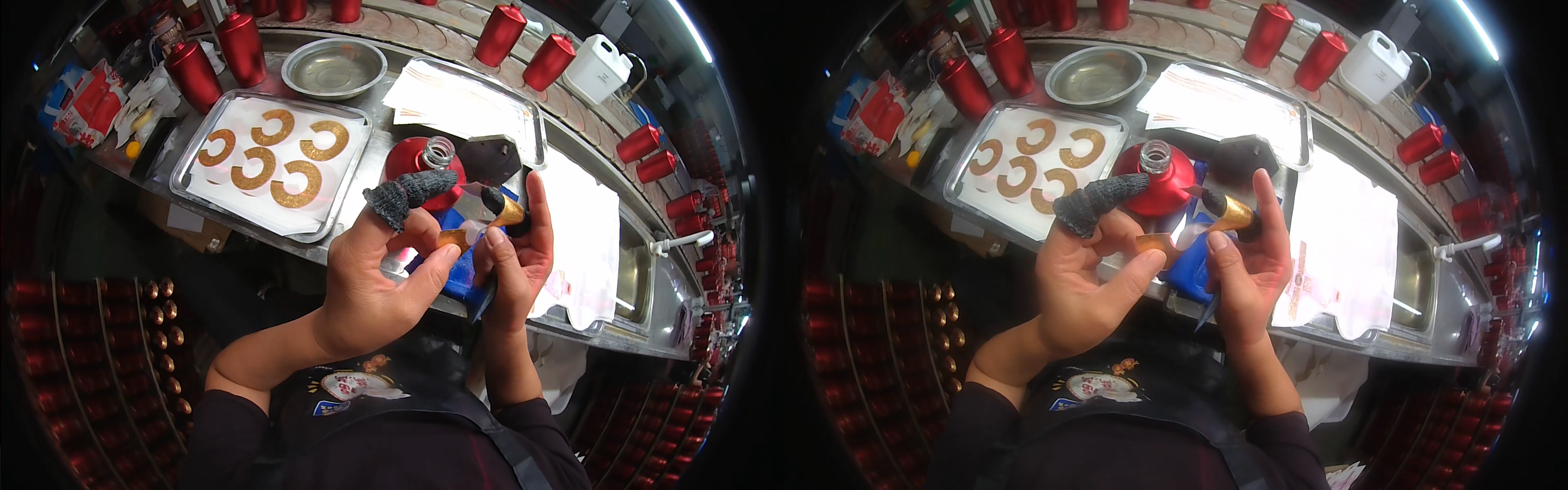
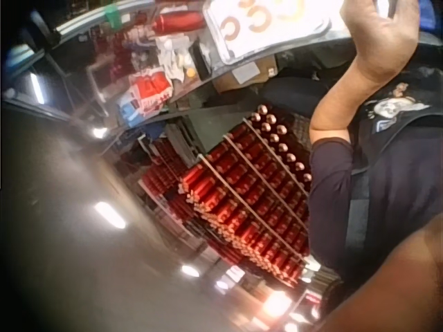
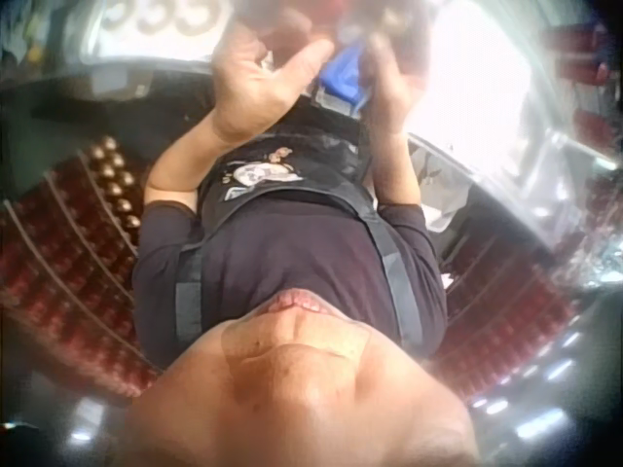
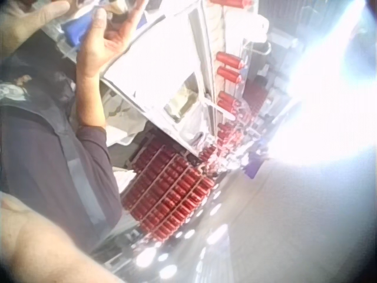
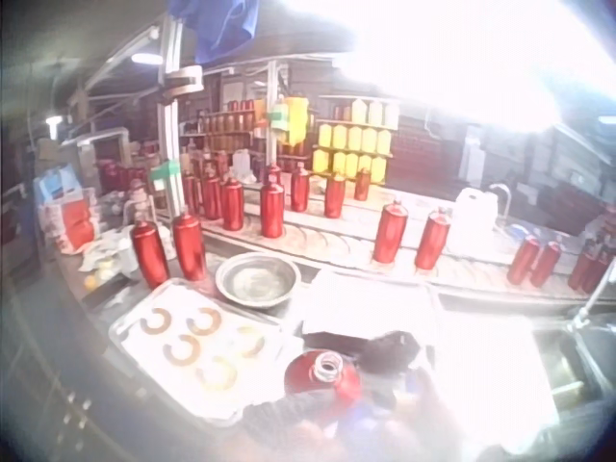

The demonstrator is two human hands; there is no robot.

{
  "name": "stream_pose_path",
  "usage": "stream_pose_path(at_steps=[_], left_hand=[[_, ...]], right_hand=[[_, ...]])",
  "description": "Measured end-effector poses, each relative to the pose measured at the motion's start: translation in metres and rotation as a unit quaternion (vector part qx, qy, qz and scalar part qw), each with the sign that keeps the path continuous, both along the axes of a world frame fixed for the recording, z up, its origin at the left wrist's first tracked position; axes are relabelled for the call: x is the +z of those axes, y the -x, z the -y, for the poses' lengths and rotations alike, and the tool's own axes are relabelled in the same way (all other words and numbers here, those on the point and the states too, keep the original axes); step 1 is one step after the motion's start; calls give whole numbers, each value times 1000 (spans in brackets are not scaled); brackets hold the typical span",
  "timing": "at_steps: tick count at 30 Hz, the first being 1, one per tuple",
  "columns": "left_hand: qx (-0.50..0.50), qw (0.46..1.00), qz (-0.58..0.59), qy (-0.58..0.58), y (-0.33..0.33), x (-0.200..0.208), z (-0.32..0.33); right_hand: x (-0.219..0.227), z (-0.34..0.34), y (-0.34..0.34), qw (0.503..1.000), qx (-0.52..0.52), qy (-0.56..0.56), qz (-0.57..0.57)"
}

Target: The person picks up a red cylindrical container, places a gold circular sticker on its neck, smooths it down, and then applies a rectangular label to the body of the container. The finished container is placed on a tray with other similar containers.

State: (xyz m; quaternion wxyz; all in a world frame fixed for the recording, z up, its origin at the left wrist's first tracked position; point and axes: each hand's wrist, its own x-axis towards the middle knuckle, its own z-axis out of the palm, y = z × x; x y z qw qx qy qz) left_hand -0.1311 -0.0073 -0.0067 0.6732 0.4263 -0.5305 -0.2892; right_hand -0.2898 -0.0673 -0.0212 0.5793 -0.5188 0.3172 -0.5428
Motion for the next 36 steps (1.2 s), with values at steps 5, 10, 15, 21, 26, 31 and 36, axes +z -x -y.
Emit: stream_pose_path(at_steps=[5, 10, 15, 21, 26, 31, 36], left_hand=[[-47, 995, -54, -77, 5, -2, -7], [-97, 966, -140, -197, -1, 5, -11], [-129, 950, -174, -227, 2, 12, -6], [-171, 924, -218, -262, 10, 19, -13], [-219, 889, -227, -333, -2, 18, -25], [-92, 952, -186, -227, -1, 10, -29], [5, 982, -139, -127, -5, 7, -5]], right_hand=[[-18, -10, 26, 965, 101, -213, 117], [-29, -24, 52, 971, -13, -230, -66], [-17, -42, 76, 969, 128, -164, -133], [-35, -46, 60, 910, 261, -319, 43], [-35, -34, 50, 930, 229, -284, 53], [-12, -26, 32, 987, 102, -99, -79], [11, 4, 10, 979, -1, 113, -169]])
